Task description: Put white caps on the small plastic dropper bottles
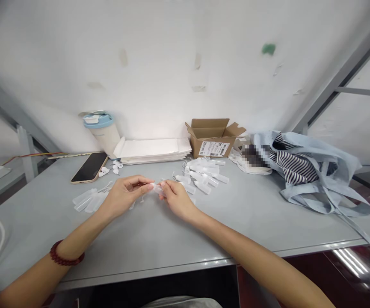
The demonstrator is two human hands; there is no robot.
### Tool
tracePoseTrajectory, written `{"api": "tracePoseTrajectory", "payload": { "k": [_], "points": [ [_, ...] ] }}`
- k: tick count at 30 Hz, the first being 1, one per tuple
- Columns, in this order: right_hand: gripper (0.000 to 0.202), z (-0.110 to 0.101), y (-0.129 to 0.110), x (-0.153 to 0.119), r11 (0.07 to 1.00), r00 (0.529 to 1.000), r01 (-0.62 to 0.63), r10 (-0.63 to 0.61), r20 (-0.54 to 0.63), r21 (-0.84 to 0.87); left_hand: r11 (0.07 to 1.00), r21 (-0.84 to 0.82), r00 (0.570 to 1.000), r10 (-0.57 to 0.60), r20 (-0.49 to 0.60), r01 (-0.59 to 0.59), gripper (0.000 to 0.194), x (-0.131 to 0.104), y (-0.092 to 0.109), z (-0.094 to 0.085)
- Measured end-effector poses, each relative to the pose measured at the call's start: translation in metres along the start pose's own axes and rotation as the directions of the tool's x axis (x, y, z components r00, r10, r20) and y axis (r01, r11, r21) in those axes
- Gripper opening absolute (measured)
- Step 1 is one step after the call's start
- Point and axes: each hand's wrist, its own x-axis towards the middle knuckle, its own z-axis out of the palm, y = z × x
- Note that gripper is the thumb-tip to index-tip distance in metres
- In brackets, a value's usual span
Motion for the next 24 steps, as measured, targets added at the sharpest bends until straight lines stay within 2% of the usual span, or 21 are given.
{"api": "tracePoseTrajectory", "payload": {
  "k": [3, 6, 8, 10, 13, 16, 19, 24],
  "points": [
    [0.030, -0.0022, -0.0049, 0.0001, 0.965, 0.984, -0.170, 0.154, 0.094, 0.202, 0.996, 0.029, 0.994, 0.084, 0.074, -0.087, 0.021, 0.0001, -0.0016, -0.0040],
    [0.029, -0.0040, -0.0080, -0.0006, 0.923, 0.967, -0.243, 0.205, 0.151, 0.300, 0.981, 0.031, 0.976, 0.186, 0.117, -0.191, 0.017, 0.0002, -0.0032, -0.0055],
    [0.028, -0.0048, -0.0088, -0.0011, 0.902, 0.961, -0.261, 0.209, 0.182, 0.345, 0.976, 0.007, 0.967, 0.216, 0.138, -0.219, 0.017, -0.0002, -0.0028, -0.0052],
    [0.027, -0.0050, -0.0093, -0.0017, 0.888, 0.959, -0.268, 0.208, 0.194, 0.374, 0.981, -0.019, 0.970, 0.194, 0.150, -0.193, 0.018, -0.0009, -0.0009, -0.0048],
    [0.026, -0.0045, -0.0106, -0.0028, 0.887, 0.961, -0.265, 0.209, 0.182, 0.378, 0.993, -0.027, 0.989, 0.116, 0.090, -0.114, 0.027, -0.0016, 0.0031, -0.0046],
    [0.027, -0.0031, -0.0116, -0.0036, 0.896, 0.965, -0.255, 0.210, 0.158, 0.363, 0.997, 0.063, 0.999, 0.036, 0.028, -0.038, 0.032, -0.0016, 0.0048, -0.0043],
    [0.029, -0.0014, -0.0106, -0.0038, 0.919, 0.973, -0.230, 0.206, 0.108, 0.321, 0.988, 0.153, 0.997, 0.010, 0.076, -0.022, 0.040, -0.0019, 0.0032, -0.0031],
    [0.027, 0.0001, -0.0085, -0.0033, 0.945, 0.977, -0.211, 0.207, 0.042, 0.252, 0.992, 0.127, 0.979, -0.009, 0.203, -0.017, 0.036, -0.0043, 0.0029, -0.0026]
  ]
}}
